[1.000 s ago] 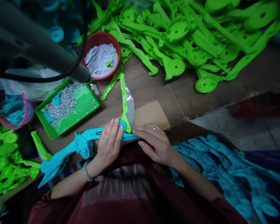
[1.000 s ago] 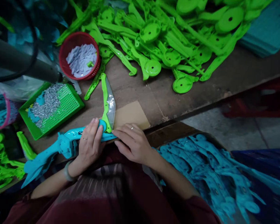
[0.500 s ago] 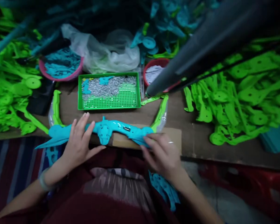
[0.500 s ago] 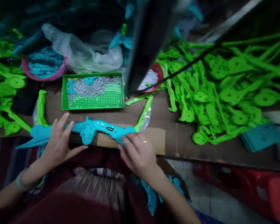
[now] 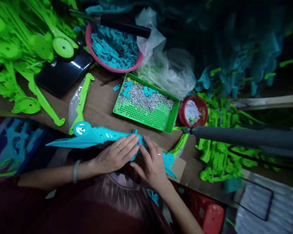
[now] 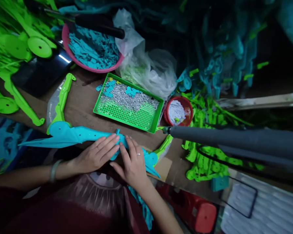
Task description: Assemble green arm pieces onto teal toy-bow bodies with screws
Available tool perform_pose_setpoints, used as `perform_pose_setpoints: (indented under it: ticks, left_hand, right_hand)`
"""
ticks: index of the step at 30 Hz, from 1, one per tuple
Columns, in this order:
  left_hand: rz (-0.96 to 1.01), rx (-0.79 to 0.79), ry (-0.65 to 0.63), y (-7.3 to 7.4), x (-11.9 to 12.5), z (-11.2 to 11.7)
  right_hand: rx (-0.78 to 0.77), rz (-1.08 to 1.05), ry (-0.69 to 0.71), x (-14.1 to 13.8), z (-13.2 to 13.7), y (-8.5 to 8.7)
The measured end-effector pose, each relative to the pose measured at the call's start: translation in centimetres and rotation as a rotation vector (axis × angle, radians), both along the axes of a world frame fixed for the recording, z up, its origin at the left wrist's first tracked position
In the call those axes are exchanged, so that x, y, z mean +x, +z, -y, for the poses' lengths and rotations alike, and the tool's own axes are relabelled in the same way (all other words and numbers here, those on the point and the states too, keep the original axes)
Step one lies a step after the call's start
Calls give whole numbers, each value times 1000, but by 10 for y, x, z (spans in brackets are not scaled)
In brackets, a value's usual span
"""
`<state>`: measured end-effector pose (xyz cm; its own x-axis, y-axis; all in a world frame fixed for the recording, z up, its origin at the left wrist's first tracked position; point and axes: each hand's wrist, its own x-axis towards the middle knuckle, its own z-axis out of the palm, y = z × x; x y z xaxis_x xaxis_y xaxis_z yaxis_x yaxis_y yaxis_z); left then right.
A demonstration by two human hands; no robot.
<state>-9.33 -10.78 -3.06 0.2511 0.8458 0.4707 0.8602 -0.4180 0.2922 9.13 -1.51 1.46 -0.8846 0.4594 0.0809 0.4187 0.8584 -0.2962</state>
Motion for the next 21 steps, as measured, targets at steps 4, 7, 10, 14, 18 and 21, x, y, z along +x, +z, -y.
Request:
perform_pose_setpoints:
  ticks: [4, 7, 10, 14, 18, 21]
  left_hand:
    - [263, 130, -183, -7, -18, 31]
    - [464, 9, -46, -15, -36, 73]
    - [729, -83, 425, -18, -52, 109]
    - [987, -47, 789, -13, -68, 120]
    - [1069, -85, 756, -12, -80, 113]
    - [1119, -108, 737, -15, -88, 110]
  right_hand:
    - [-106, -59, -16, -5, -5, 17]
    - [-96, -128, 93, -36, -14, 38]
    - [-93, -108, 259, -87, -18, 48]
    - [-267, 69, 318, -147, -14, 37]
    - [-383, 173, 298, -163, -13, 18]
    - [-375, 142, 328, -157, -15, 11]
